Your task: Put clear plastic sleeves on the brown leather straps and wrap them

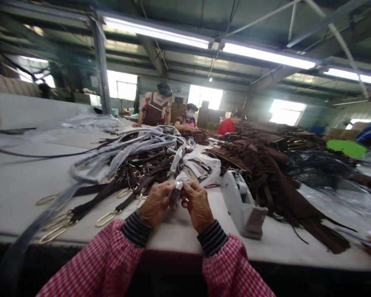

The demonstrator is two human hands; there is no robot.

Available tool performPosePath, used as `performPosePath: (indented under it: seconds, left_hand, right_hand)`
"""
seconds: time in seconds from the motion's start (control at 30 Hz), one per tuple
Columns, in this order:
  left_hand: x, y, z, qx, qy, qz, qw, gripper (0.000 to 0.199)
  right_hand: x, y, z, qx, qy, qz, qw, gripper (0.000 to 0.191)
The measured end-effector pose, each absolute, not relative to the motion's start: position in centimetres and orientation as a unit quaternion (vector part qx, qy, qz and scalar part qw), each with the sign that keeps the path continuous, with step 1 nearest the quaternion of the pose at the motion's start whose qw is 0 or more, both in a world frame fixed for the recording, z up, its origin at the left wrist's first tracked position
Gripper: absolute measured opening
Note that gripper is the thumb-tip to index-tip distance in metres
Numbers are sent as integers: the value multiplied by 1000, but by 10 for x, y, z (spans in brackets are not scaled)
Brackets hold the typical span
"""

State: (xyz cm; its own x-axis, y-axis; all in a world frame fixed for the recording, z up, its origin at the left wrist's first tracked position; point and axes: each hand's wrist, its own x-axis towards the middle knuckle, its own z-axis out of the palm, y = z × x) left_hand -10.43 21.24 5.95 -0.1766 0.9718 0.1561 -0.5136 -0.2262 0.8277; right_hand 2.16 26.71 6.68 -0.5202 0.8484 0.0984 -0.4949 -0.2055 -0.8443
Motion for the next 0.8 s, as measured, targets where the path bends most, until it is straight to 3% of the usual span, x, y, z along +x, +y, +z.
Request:
performPosePath:
  seconds: [0.4,0.8]
  left_hand:
    - [-105,211,63,385,331,659,555,24]
    - [-108,206,70,401,367,644,539,22]
  right_hand:
    - [29,279,51,-213,-418,784,407,57]
    - [25,281,49,-211,-411,793,396,52]
